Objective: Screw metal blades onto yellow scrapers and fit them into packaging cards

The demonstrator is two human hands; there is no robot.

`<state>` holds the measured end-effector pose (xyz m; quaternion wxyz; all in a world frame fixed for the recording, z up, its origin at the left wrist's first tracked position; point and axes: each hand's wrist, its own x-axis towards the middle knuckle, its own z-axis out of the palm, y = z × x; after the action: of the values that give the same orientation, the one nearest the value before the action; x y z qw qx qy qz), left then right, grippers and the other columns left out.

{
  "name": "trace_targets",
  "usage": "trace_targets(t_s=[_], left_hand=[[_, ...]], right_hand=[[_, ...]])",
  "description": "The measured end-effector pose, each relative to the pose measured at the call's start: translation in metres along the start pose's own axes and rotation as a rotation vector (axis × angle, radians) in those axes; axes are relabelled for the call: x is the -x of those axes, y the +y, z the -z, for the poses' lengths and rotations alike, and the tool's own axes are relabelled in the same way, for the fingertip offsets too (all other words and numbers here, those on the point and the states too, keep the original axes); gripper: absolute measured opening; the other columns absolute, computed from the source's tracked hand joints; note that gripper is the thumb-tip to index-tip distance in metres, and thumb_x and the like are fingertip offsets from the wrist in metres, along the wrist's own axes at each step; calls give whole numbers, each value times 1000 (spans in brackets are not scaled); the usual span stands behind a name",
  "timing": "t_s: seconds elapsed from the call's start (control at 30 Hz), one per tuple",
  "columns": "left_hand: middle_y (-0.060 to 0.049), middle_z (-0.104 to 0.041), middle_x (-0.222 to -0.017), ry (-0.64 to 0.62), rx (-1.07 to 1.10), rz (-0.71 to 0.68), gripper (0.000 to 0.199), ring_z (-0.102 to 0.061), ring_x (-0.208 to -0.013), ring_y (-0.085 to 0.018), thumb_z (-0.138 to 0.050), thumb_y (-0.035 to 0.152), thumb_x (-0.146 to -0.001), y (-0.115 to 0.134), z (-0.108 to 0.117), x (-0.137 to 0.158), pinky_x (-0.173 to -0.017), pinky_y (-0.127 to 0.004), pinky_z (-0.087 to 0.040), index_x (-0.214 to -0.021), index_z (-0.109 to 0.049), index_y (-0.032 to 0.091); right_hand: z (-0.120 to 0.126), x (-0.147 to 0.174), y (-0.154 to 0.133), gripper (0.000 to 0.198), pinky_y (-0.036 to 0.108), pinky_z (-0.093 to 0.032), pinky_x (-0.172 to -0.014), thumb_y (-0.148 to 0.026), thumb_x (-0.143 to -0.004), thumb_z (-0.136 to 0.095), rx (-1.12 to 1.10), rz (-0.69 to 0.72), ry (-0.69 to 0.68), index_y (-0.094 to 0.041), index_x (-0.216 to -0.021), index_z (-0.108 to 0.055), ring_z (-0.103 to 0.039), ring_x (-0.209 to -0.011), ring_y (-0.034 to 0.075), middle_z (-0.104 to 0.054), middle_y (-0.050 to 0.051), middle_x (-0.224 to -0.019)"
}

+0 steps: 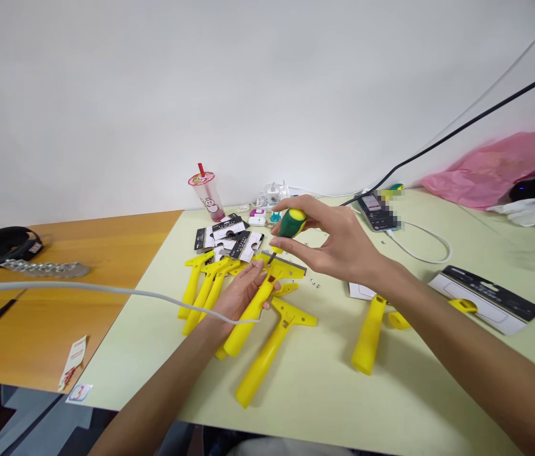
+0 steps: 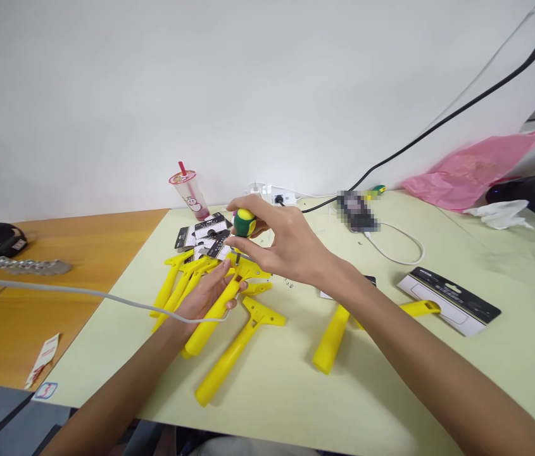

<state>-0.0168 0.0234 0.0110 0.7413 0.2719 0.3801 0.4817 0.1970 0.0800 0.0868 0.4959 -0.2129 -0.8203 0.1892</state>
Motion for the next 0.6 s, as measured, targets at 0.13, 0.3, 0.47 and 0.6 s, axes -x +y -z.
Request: trace_targets(t_s=[0.13, 0.3, 0.47, 0.6], left_hand=[[-2, -70, -87, -9, -5, 3, 45, -76, -76, -19, -92, 45, -87, 0, -1, 1, -41, -20, -53, -113, -66, 19], [-6, -75, -94, -27, -38, -6, 46, -76, -75, -19, -88, 47, -90, -2, 0, 1, -42, -20, -52, -117, -67, 18], [-4, -73, -86, -40, -50, -5, 48, -72, -68, -17, -88, 45, -89, -2, 0, 0, -39, -20, -48, -121, -67, 17], [-2, -70, -79, -38, -84, 12, 45, -64, -59, -14, -85, 46, -91, -4, 2, -2, -39, -19, -46, -119, -65, 17]], right_hand=[[0, 0, 0, 36, 34, -68, -90, -35, -98, -81, 7, 3, -3, -27, -130, -68, -79, -90, 19, -81, 2, -109], [-1, 1, -3, 36, 34, -68, -87, -36, -98, -80, 28, 11, -15, -28, -132, -68, -78, -88, 19, -81, 2, -109], [-2, 1, -8, 35, 32, -65, -86, -32, -100, -78, 65, 59, -38, -29, -133, -68, -77, -87, 19, -81, 1, -112], [0, 1, -11, 37, 33, -63, -84, -29, -99, -79, 95, 83, -38, -28, -134, -67, -77, -86, 19, -82, 2, -114]])
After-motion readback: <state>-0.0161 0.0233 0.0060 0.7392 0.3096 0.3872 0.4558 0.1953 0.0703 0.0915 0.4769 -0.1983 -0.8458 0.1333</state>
